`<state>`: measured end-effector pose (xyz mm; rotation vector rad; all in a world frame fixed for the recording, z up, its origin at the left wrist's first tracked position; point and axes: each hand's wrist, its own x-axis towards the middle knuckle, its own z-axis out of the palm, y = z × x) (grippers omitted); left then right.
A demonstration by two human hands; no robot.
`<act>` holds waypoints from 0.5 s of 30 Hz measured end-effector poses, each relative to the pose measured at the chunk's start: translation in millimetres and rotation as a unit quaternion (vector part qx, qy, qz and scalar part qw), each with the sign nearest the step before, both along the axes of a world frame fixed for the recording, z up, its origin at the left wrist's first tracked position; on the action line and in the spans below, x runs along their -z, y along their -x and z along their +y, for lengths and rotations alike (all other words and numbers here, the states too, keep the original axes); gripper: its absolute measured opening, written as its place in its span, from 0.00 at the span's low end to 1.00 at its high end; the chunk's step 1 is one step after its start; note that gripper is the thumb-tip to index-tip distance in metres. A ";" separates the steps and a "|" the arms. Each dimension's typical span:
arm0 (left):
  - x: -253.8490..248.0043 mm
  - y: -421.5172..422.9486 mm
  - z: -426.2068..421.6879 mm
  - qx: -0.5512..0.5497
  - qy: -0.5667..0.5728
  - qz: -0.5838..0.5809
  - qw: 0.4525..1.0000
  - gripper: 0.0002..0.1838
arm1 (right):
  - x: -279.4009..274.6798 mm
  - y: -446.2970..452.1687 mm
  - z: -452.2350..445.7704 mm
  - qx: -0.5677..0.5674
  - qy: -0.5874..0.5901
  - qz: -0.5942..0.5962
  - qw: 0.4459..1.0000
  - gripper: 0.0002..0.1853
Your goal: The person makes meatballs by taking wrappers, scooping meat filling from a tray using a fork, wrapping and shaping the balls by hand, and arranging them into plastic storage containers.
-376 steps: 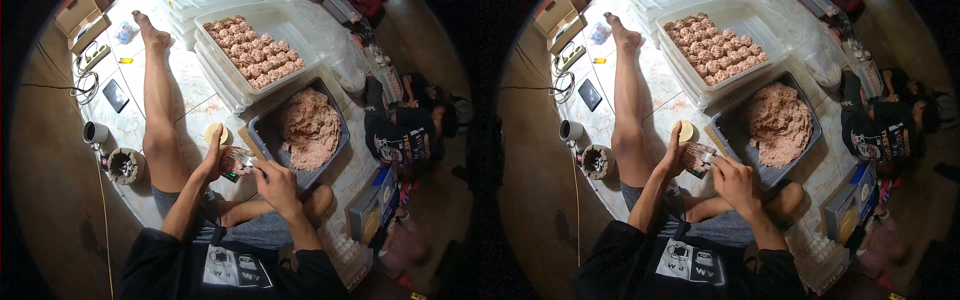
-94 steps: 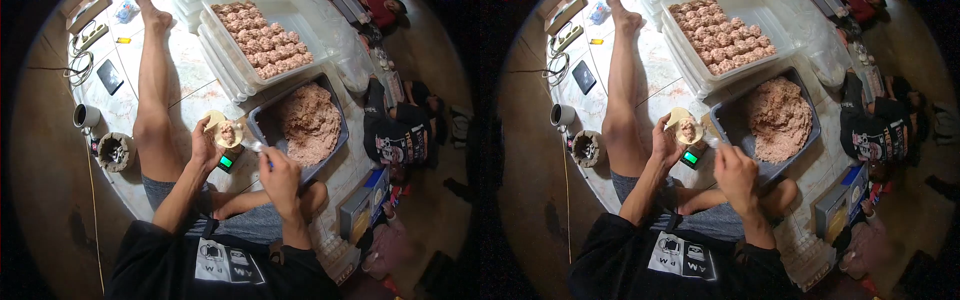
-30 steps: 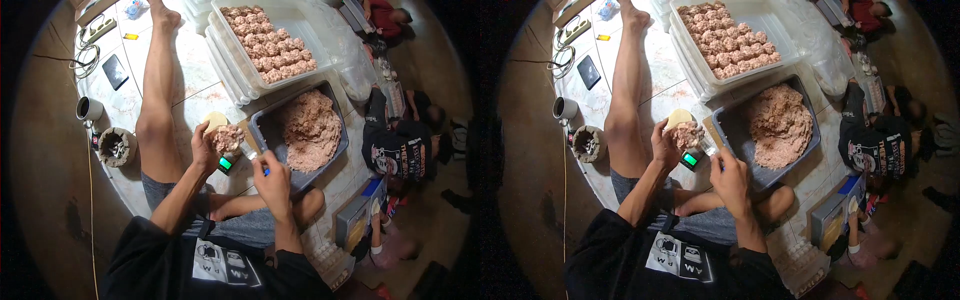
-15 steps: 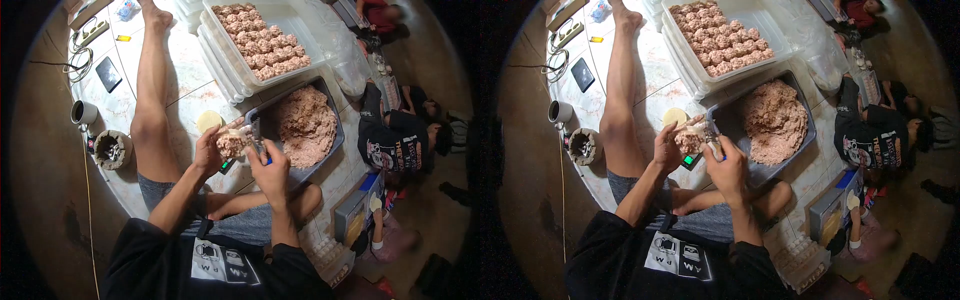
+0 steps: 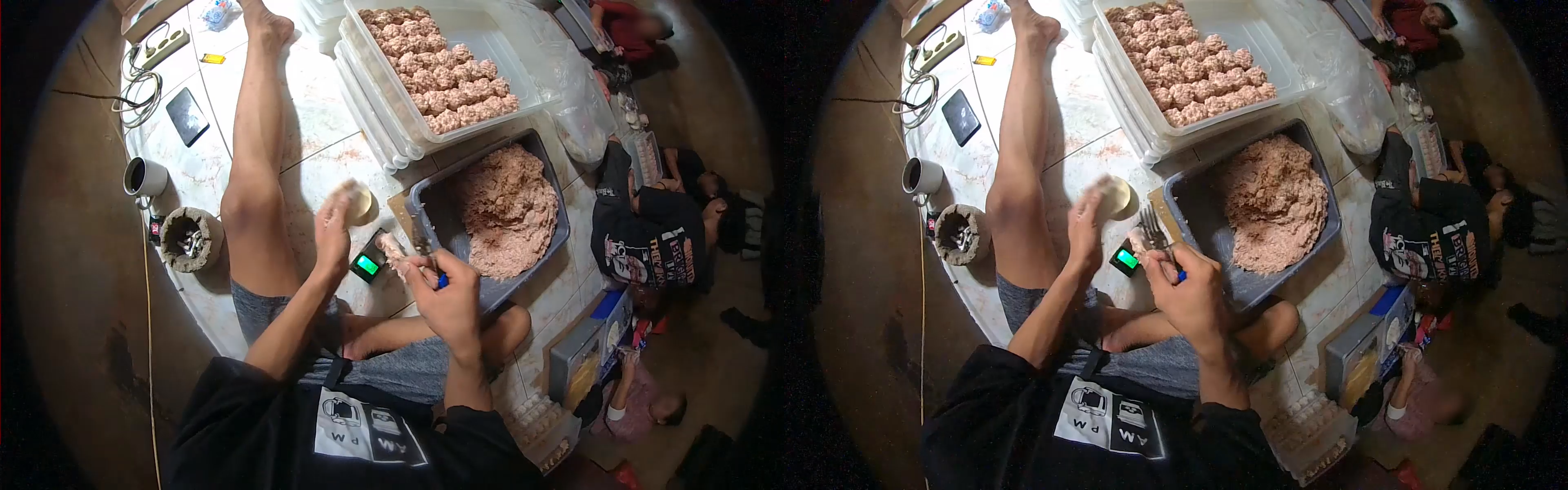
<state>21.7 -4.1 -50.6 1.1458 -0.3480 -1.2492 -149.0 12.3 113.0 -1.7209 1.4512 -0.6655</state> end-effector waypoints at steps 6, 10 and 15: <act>20.5 24.6 12.0 0.236 -0.047 -0.687 0.686 0.53 | -43.3 9.2 -2.2 -0.003 -0.045 -0.074 0.996 0.06; -30.2 23.0 6.2 0.111 0.119 -0.556 0.815 0.35 | -55.1 15.2 4.3 -0.036 -0.063 -0.199 0.977 0.05; -37.9 0.8 3.0 0.316 0.181 -0.248 0.898 0.22 | -0.1 16.4 -26.9 0.029 -0.125 -0.156 0.979 0.10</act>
